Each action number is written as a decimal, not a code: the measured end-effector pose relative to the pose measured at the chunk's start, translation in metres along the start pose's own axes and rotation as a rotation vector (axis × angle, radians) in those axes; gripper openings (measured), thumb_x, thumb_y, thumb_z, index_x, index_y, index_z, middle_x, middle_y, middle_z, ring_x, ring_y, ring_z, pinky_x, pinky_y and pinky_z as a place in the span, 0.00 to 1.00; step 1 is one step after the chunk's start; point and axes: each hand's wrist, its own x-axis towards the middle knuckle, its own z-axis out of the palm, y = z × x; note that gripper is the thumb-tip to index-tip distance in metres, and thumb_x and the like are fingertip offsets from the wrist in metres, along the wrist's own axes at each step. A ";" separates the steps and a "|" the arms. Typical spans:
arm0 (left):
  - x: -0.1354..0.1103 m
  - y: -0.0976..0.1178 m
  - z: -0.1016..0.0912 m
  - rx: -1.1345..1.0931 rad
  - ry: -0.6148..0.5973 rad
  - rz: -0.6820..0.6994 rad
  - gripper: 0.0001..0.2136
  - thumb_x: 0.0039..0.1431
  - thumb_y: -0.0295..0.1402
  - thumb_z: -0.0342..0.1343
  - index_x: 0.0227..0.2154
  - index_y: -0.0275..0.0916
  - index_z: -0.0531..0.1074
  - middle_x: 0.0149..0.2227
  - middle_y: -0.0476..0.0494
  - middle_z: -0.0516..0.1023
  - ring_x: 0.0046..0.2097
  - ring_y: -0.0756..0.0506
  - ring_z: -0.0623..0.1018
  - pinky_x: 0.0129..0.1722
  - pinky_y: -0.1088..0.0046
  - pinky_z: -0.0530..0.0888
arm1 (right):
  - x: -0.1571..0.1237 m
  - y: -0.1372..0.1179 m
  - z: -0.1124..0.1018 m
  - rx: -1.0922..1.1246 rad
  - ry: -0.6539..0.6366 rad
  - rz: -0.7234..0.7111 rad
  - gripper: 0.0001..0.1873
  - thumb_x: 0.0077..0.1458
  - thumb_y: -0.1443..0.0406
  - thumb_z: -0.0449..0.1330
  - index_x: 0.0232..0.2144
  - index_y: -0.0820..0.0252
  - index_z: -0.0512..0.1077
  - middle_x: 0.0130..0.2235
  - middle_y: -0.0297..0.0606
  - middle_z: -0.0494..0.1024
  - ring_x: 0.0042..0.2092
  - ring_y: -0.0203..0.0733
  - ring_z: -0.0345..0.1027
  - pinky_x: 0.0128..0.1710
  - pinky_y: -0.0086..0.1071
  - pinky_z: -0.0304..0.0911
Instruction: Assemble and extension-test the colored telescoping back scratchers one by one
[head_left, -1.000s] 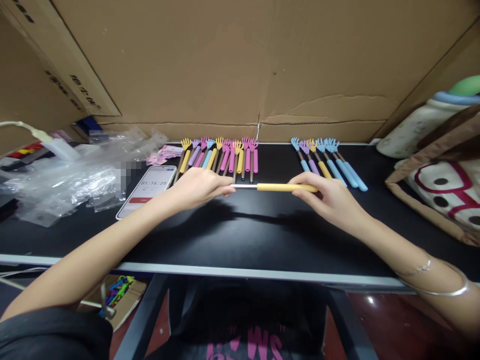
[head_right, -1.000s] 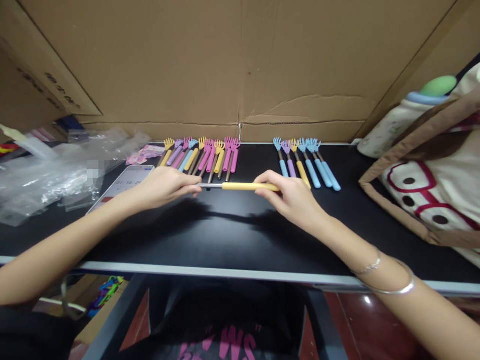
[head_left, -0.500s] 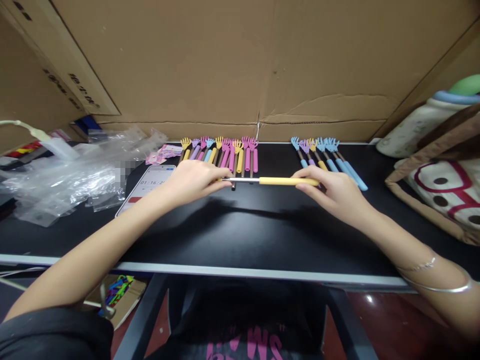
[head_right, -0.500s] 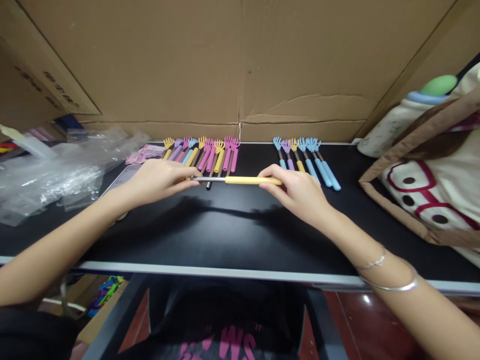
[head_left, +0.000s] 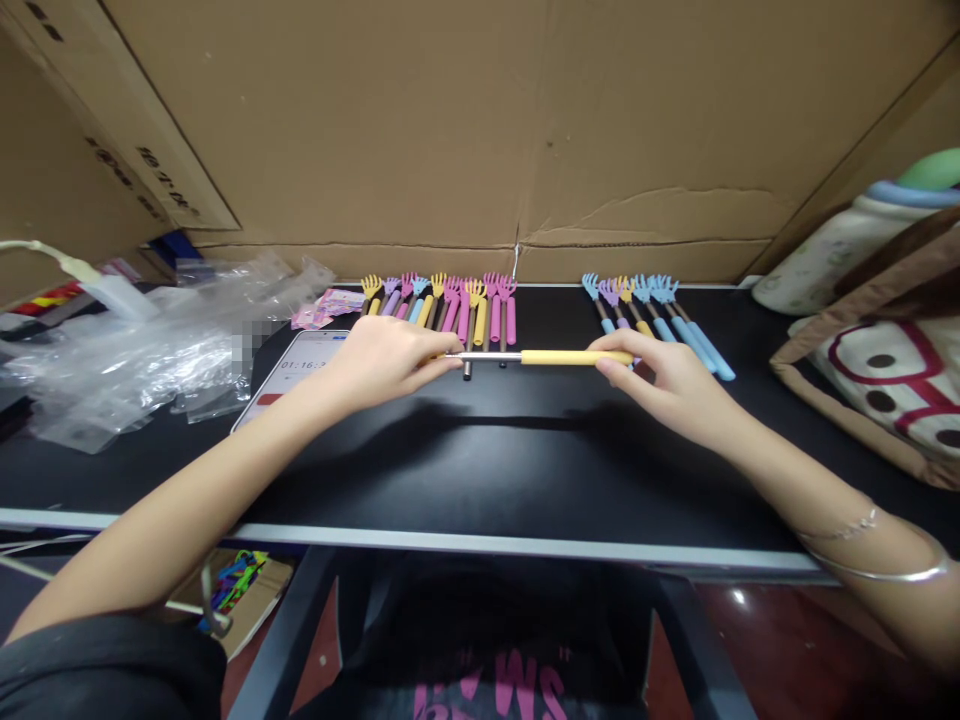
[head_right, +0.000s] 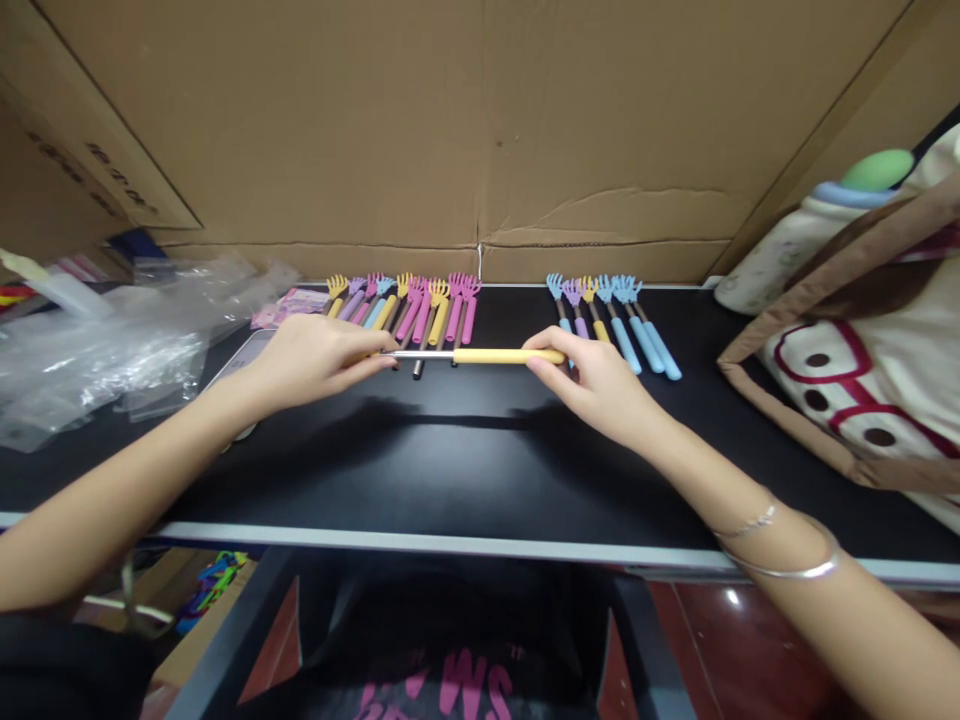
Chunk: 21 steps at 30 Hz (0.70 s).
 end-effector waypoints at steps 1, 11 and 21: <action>0.000 0.000 0.001 0.000 0.008 0.010 0.24 0.72 0.47 0.39 0.34 0.41 0.77 0.25 0.47 0.79 0.27 0.46 0.77 0.25 0.72 0.53 | 0.000 0.000 0.001 0.025 -0.006 -0.002 0.14 0.63 0.54 0.53 0.37 0.57 0.72 0.30 0.36 0.75 0.27 0.37 0.64 0.28 0.32 0.57; -0.002 -0.002 0.005 0.012 0.038 0.085 0.26 0.73 0.47 0.35 0.35 0.40 0.76 0.28 0.46 0.81 0.29 0.46 0.79 0.25 0.71 0.55 | -0.002 0.003 0.008 0.117 -0.063 0.013 0.14 0.63 0.53 0.53 0.37 0.56 0.70 0.29 0.34 0.71 0.28 0.38 0.61 0.28 0.33 0.56; -0.002 -0.001 0.011 0.033 0.254 0.191 0.23 0.74 0.44 0.38 0.32 0.40 0.75 0.25 0.50 0.79 0.25 0.49 0.76 0.23 0.72 0.54 | -0.004 0.002 0.008 0.384 -0.202 0.146 0.21 0.62 0.47 0.53 0.35 0.58 0.69 0.21 0.27 0.60 0.23 0.33 0.52 0.24 0.31 0.49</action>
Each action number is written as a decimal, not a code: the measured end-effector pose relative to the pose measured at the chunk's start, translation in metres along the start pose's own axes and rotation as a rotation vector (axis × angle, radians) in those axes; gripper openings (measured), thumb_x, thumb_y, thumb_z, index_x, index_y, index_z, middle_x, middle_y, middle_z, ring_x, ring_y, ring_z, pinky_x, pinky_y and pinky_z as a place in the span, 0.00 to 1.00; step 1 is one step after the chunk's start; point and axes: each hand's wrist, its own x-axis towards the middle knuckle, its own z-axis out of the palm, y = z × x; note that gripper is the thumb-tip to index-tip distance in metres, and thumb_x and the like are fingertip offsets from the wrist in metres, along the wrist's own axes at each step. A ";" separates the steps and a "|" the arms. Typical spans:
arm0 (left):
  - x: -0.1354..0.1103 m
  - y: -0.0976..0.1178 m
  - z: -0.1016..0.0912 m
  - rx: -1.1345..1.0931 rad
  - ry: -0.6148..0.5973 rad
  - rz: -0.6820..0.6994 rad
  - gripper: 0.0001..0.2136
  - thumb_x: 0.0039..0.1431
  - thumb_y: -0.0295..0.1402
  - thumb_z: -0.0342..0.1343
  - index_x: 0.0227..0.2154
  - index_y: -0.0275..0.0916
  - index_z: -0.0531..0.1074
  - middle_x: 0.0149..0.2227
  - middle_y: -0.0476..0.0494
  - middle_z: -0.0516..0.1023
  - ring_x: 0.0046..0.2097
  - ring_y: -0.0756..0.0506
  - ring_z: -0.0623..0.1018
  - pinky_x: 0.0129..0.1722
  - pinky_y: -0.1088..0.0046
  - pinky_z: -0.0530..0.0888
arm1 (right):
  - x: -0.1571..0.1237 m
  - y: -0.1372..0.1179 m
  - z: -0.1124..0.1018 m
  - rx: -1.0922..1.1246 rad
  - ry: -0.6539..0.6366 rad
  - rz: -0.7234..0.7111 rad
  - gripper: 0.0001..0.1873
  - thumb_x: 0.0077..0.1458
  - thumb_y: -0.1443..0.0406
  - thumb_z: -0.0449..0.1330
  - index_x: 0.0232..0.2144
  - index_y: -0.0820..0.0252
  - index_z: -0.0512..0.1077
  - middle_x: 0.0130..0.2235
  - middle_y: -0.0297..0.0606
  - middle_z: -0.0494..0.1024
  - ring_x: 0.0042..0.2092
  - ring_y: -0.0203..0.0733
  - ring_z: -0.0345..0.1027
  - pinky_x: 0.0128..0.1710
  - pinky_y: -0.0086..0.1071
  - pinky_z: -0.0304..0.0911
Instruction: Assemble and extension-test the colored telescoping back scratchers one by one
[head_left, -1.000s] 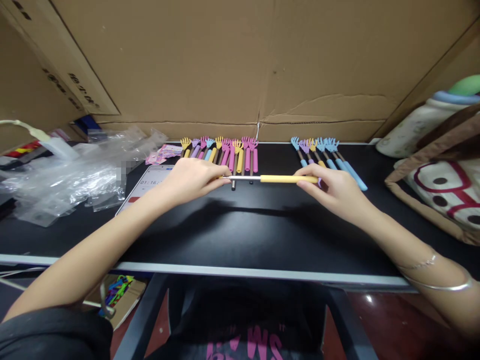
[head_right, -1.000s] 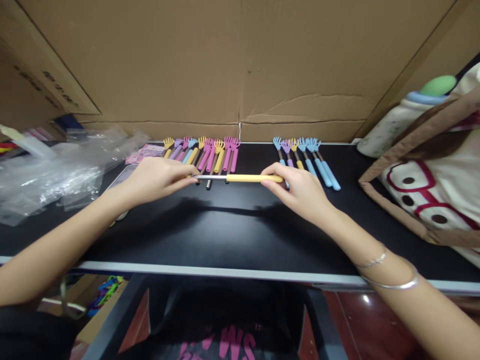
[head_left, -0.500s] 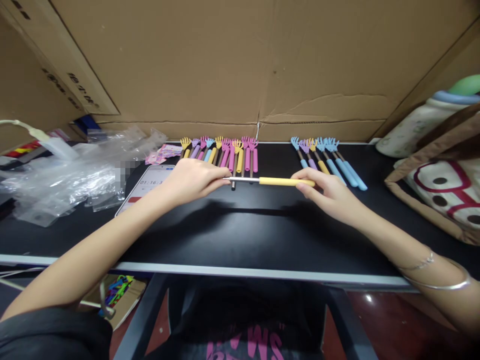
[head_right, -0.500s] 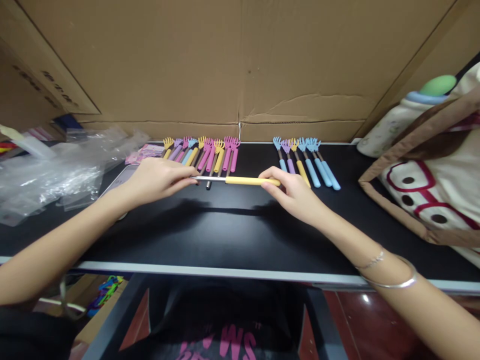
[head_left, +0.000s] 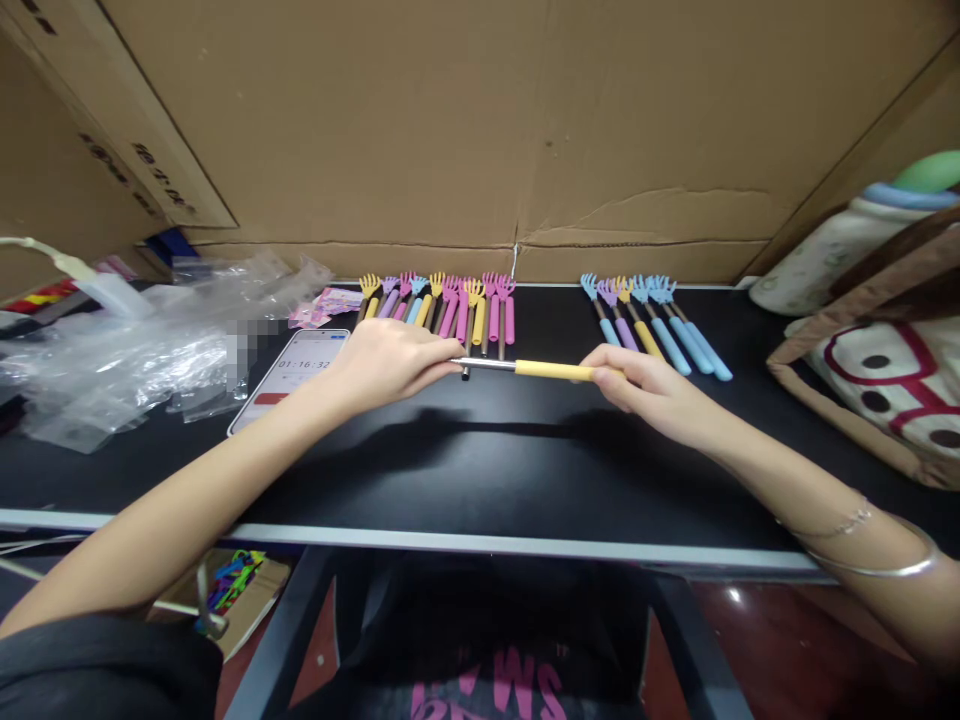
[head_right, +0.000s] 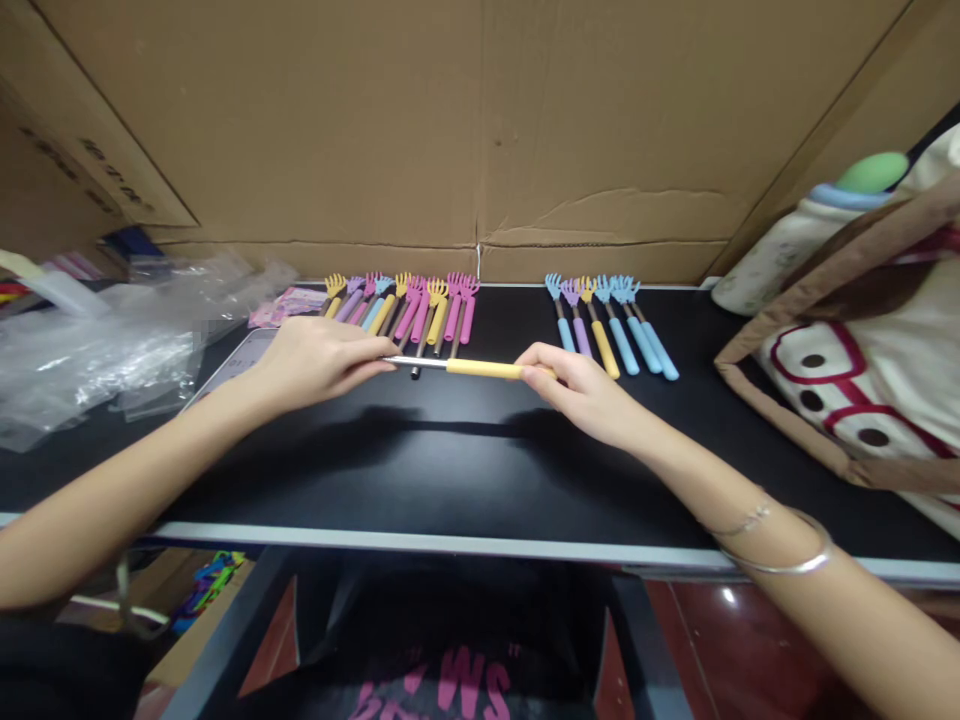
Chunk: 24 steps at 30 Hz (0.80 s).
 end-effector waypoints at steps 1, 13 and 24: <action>0.000 0.001 0.000 0.005 0.022 0.014 0.22 0.74 0.43 0.39 0.31 0.40 0.74 0.24 0.50 0.79 0.25 0.49 0.76 0.23 0.72 0.54 | 0.000 0.001 0.001 0.051 -0.032 0.027 0.22 0.63 0.46 0.53 0.34 0.59 0.68 0.20 0.26 0.58 0.22 0.33 0.50 0.23 0.31 0.47; 0.001 0.005 -0.001 0.026 0.026 0.079 0.19 0.73 0.40 0.44 0.30 0.38 0.74 0.23 0.49 0.77 0.24 0.50 0.74 0.25 0.73 0.56 | 0.004 0.010 0.004 0.322 -0.184 0.151 0.25 0.61 0.44 0.55 0.34 0.62 0.70 0.16 0.23 0.54 0.20 0.30 0.43 0.20 0.32 0.39; 0.000 0.003 0.004 -0.129 -0.151 -0.060 0.29 0.73 0.49 0.34 0.29 0.38 0.74 0.24 0.46 0.78 0.26 0.48 0.75 0.24 0.73 0.53 | 0.001 -0.001 0.005 -0.151 0.053 -0.047 0.19 0.63 0.52 0.51 0.34 0.60 0.72 0.24 0.30 0.63 0.24 0.34 0.54 0.25 0.30 0.51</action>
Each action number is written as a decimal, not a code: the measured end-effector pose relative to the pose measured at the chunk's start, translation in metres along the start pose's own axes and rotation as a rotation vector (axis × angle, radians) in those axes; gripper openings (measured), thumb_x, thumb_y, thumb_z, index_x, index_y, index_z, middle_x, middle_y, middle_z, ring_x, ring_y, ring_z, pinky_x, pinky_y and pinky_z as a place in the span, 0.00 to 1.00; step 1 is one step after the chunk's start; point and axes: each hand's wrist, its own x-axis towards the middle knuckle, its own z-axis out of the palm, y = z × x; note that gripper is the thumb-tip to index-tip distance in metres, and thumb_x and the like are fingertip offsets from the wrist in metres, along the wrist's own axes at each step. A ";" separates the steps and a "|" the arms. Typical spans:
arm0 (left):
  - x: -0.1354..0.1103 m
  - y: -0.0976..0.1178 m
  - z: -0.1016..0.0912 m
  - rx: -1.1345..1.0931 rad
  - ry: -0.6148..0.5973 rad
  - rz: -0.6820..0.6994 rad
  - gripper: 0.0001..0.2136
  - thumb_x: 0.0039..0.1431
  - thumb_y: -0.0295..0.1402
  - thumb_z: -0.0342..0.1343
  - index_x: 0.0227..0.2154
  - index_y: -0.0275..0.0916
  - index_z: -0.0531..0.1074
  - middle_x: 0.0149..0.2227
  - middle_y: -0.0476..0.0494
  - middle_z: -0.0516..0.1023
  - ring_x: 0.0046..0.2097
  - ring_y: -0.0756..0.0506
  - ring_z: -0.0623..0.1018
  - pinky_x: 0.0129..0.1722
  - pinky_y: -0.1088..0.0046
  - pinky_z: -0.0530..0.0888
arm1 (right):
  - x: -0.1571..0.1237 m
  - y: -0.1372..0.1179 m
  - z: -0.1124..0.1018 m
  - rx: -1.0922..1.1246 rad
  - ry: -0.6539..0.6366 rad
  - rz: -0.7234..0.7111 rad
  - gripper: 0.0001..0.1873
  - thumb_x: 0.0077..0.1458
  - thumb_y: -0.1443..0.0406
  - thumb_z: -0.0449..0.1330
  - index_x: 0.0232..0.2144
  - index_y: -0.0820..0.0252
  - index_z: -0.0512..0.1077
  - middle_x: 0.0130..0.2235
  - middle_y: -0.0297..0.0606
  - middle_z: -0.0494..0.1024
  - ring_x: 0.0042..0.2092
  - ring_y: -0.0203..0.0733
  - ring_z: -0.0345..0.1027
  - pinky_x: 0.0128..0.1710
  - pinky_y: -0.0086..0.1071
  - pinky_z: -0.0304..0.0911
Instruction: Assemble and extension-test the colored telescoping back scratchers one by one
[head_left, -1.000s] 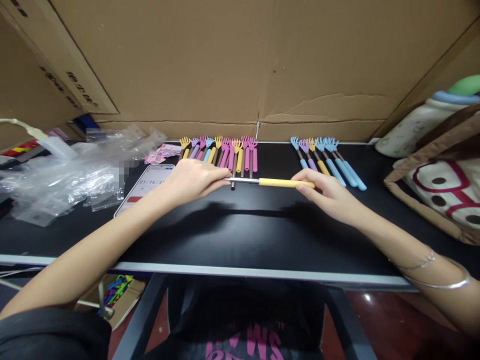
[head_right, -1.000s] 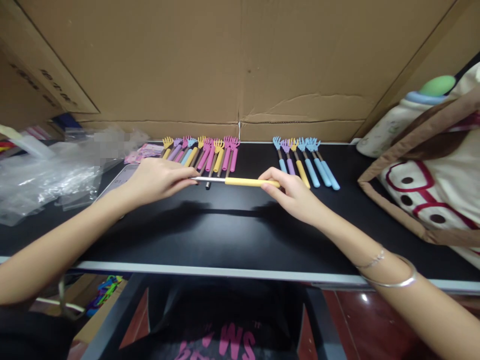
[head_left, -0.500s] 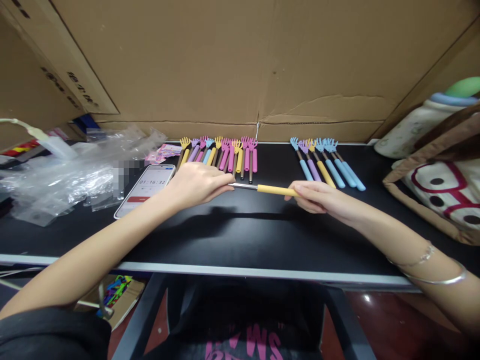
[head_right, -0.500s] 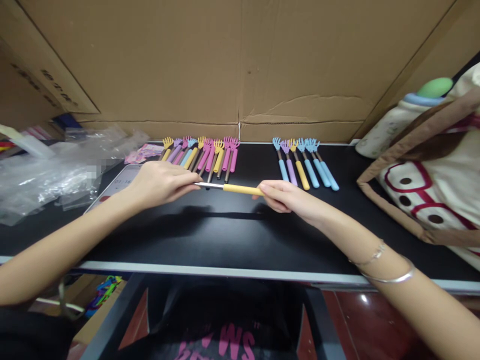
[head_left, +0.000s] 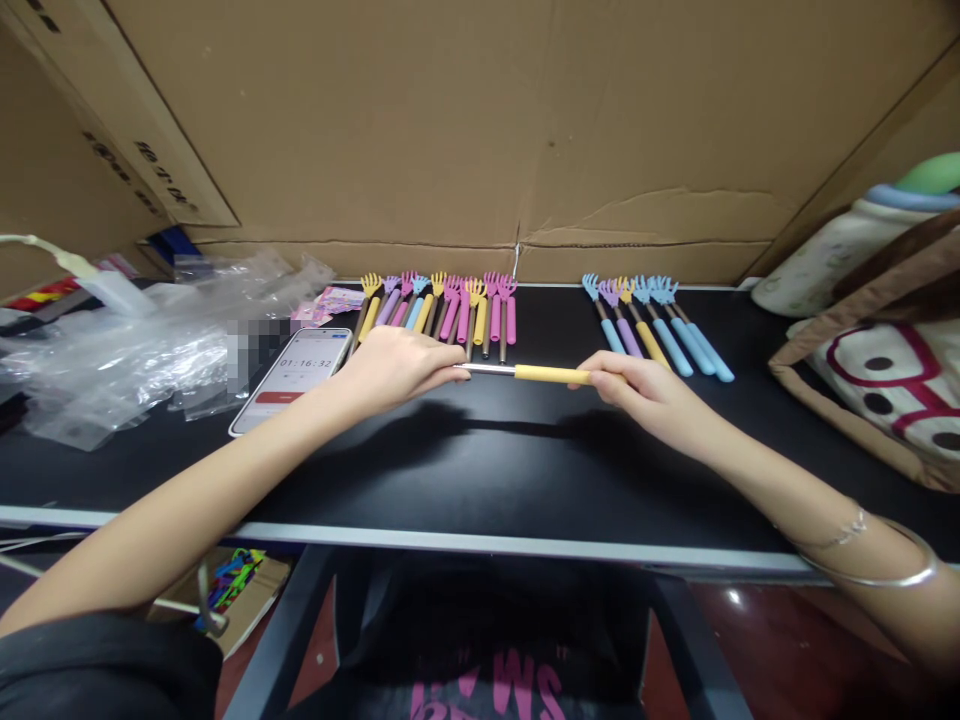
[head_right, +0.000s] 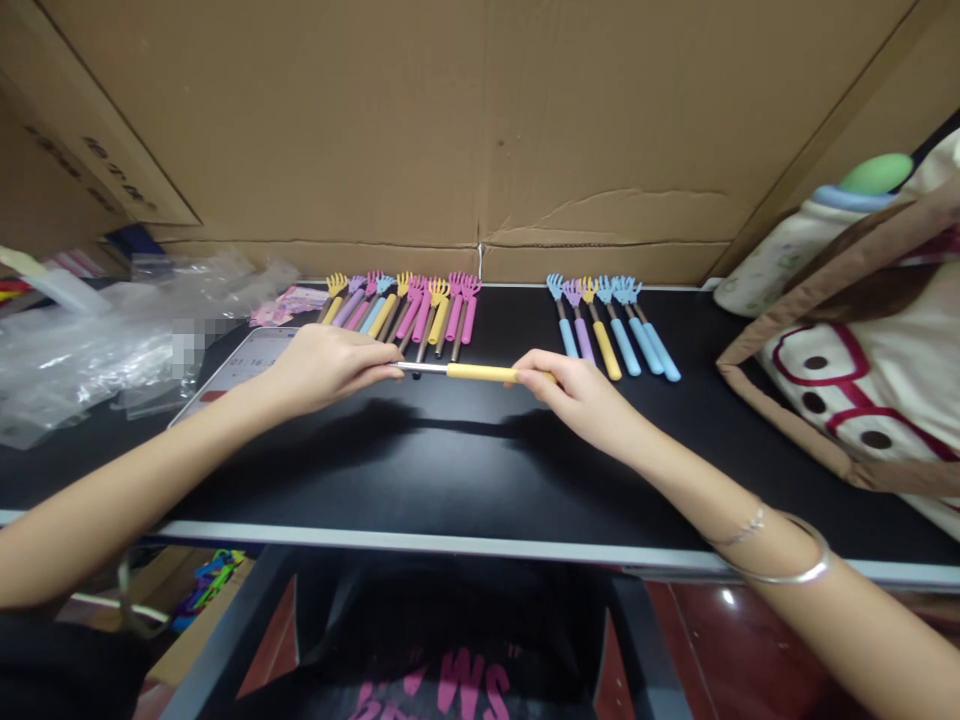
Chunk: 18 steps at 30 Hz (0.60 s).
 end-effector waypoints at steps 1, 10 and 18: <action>0.000 0.000 0.000 -0.012 -0.020 -0.016 0.29 0.73 0.50 0.34 0.29 0.38 0.74 0.25 0.46 0.78 0.26 0.48 0.75 0.24 0.72 0.52 | 0.000 -0.001 0.000 -0.034 0.015 -0.014 0.18 0.64 0.53 0.51 0.35 0.60 0.72 0.24 0.31 0.65 0.25 0.35 0.56 0.25 0.30 0.52; 0.002 0.006 -0.005 -0.174 -0.156 -0.126 0.22 0.72 0.45 0.42 0.33 0.42 0.78 0.25 0.49 0.78 0.26 0.48 0.73 0.27 0.74 0.55 | -0.005 -0.009 0.001 -0.290 0.165 -0.176 0.12 0.65 0.58 0.52 0.37 0.57 0.71 0.25 0.32 0.71 0.23 0.35 0.59 0.25 0.30 0.53; 0.004 0.008 -0.006 -0.197 -0.157 -0.168 0.21 0.72 0.46 0.43 0.33 0.42 0.78 0.22 0.50 0.75 0.25 0.48 0.72 0.27 0.74 0.56 | -0.004 -0.005 0.002 -0.370 0.221 -0.206 0.12 0.66 0.58 0.51 0.36 0.57 0.71 0.26 0.34 0.74 0.24 0.36 0.62 0.27 0.31 0.55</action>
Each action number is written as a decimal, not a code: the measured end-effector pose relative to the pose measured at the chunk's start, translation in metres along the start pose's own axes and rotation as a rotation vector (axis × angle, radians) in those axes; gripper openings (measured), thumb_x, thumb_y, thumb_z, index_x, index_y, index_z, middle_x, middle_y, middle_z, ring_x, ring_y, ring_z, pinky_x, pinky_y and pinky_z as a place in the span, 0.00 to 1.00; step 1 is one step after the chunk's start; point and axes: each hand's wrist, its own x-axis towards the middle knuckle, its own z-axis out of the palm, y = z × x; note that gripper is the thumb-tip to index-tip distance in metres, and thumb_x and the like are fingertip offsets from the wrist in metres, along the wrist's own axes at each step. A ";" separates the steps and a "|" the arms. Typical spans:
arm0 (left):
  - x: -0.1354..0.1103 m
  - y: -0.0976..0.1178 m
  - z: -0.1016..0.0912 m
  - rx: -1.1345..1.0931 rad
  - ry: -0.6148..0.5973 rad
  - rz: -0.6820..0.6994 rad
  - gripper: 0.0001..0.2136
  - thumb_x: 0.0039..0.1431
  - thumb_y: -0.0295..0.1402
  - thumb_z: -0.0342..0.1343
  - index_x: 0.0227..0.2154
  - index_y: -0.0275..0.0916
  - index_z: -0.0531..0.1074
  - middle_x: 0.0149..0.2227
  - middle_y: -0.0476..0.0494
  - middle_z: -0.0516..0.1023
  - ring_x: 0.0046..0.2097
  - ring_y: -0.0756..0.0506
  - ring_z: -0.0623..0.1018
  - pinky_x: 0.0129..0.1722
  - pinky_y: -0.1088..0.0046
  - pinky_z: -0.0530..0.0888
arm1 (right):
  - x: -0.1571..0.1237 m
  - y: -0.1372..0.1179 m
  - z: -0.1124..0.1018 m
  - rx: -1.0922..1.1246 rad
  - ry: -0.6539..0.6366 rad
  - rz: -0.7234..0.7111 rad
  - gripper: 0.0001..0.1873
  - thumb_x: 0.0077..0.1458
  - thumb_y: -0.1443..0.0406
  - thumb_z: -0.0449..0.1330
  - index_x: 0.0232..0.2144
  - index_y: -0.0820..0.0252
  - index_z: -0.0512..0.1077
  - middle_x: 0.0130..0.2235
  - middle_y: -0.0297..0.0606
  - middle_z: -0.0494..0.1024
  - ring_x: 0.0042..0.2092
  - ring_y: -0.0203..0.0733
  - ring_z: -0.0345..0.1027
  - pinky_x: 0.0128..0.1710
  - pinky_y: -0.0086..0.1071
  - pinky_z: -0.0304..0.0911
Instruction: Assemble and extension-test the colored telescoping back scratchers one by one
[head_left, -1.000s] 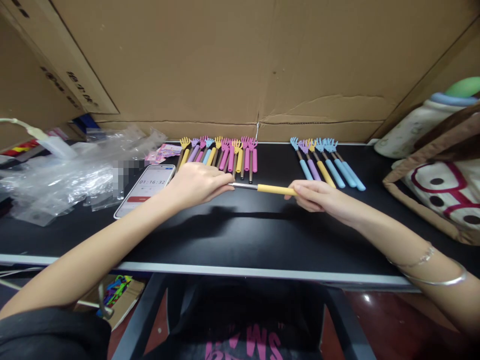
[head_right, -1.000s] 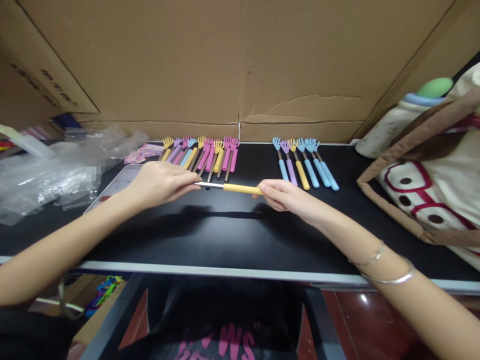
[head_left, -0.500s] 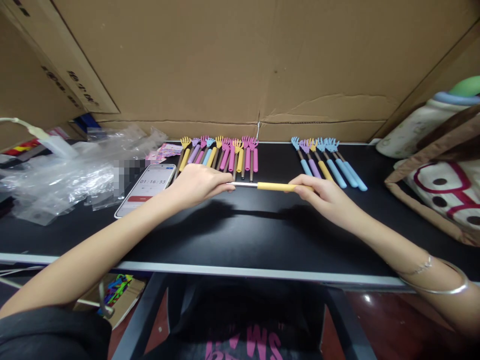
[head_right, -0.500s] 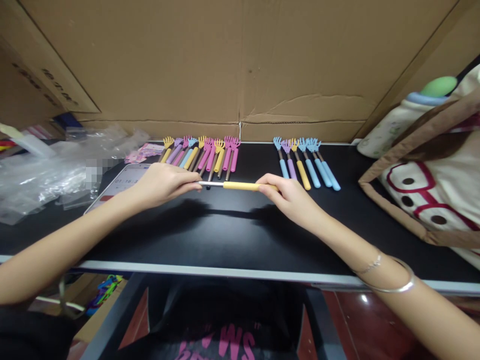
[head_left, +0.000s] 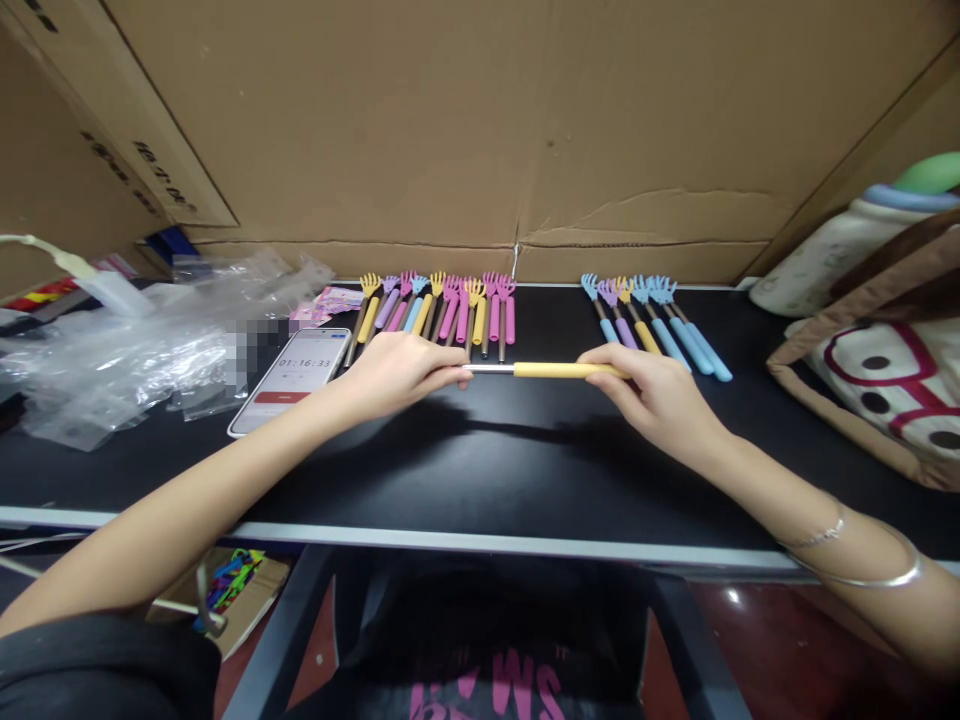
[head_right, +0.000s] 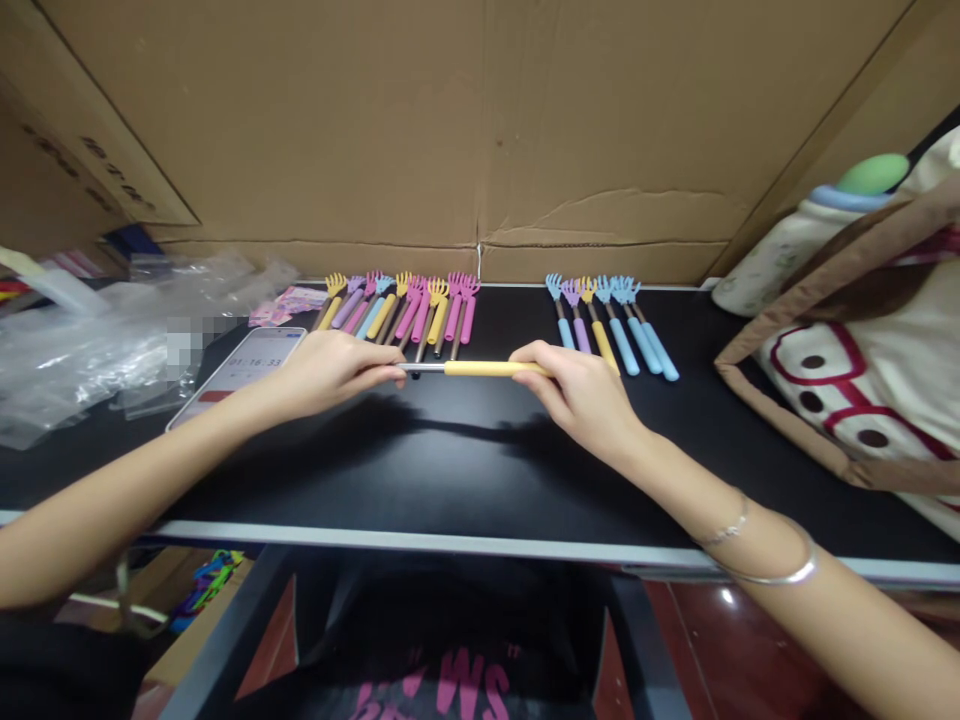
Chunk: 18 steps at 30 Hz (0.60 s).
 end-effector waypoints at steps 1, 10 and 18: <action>0.000 0.000 0.000 0.020 0.019 0.009 0.22 0.72 0.47 0.42 0.33 0.42 0.78 0.22 0.50 0.76 0.25 0.48 0.72 0.27 0.74 0.55 | 0.000 0.000 0.000 0.014 0.000 0.014 0.13 0.66 0.57 0.51 0.37 0.57 0.72 0.26 0.34 0.74 0.24 0.36 0.62 0.27 0.31 0.55; -0.003 -0.002 0.002 0.273 0.272 0.135 0.26 0.73 0.47 0.38 0.28 0.39 0.74 0.21 0.48 0.75 0.24 0.49 0.73 0.24 0.73 0.53 | 0.004 -0.003 -0.003 0.275 -0.076 0.179 0.22 0.63 0.46 0.51 0.36 0.56 0.72 0.26 0.35 0.69 0.26 0.38 0.58 0.26 0.33 0.52; -0.004 0.004 0.003 0.348 0.326 0.203 0.22 0.73 0.43 0.43 0.26 0.38 0.72 0.22 0.49 0.77 0.24 0.50 0.74 0.24 0.72 0.52 | 0.005 0.006 0.003 0.679 -0.321 0.357 0.26 0.61 0.42 0.52 0.31 0.59 0.67 0.19 0.24 0.53 0.21 0.31 0.43 0.22 0.31 0.41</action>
